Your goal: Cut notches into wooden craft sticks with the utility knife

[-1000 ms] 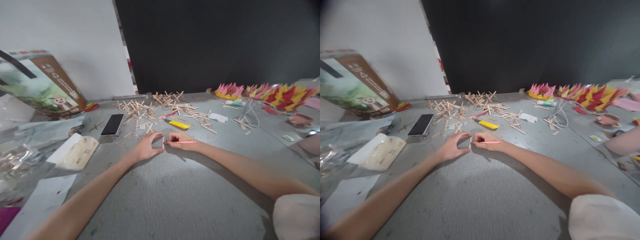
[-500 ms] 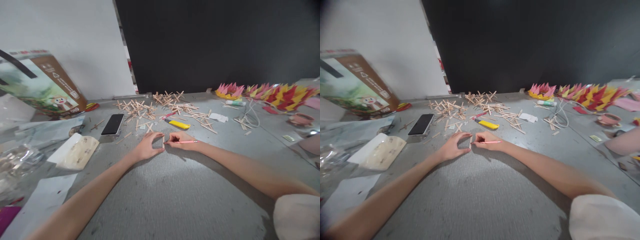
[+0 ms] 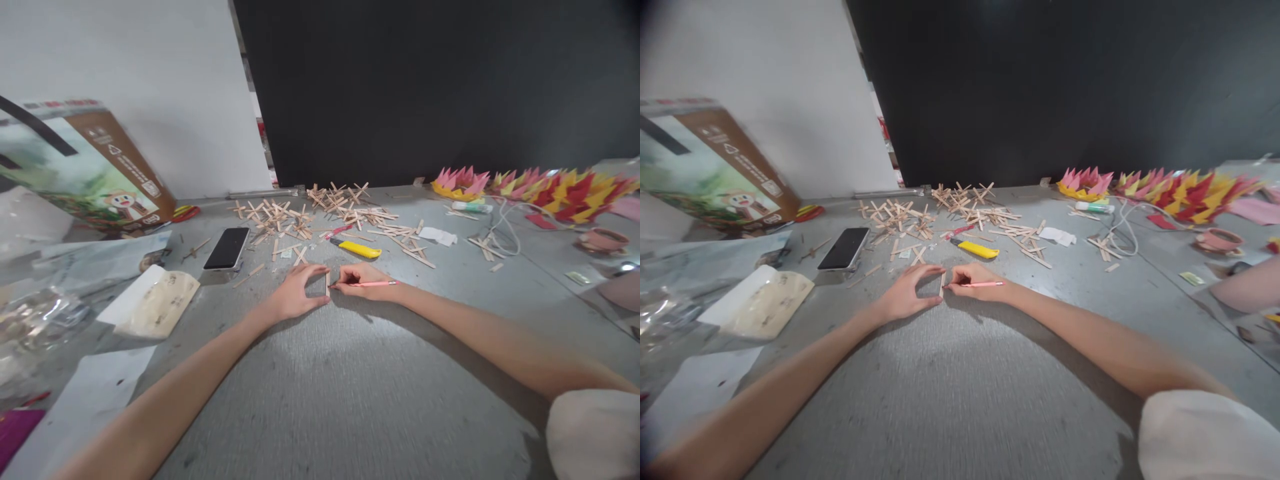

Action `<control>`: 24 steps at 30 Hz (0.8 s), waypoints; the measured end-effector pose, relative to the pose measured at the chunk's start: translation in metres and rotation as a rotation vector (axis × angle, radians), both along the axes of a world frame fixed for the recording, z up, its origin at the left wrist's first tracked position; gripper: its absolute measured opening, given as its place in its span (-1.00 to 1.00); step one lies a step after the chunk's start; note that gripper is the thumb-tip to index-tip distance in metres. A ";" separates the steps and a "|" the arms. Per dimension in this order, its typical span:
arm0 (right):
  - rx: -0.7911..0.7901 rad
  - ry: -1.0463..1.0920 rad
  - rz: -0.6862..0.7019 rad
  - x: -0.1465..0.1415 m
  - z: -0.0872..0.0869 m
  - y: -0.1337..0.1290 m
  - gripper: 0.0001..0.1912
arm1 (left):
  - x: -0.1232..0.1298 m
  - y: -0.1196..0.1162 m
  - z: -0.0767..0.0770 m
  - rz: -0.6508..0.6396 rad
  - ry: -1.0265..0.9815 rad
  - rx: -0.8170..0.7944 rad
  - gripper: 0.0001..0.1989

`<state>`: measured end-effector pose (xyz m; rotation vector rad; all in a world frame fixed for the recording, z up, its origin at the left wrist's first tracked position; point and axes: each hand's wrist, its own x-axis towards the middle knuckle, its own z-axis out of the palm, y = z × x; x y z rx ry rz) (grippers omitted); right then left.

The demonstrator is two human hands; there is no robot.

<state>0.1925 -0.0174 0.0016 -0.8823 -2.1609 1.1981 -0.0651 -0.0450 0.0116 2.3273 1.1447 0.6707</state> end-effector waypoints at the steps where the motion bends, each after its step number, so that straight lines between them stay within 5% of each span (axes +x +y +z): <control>1: -0.003 0.001 -0.001 0.000 0.000 0.000 -0.65 | 0.000 0.000 0.000 -0.002 -0.001 -0.002 -0.38; 9: -0.029 0.044 -0.090 0.001 0.004 -0.005 -0.63 | 0.003 -0.002 0.004 0.014 0.005 0.013 -0.39; 14: -0.060 0.127 -0.214 0.003 0.011 -0.005 -0.67 | 0.003 0.005 0.003 -0.065 -0.013 0.106 -0.75; 24: -0.102 0.175 -0.251 0.003 0.015 -0.006 -0.70 | 0.001 0.005 0.003 0.025 -0.048 0.100 -0.84</control>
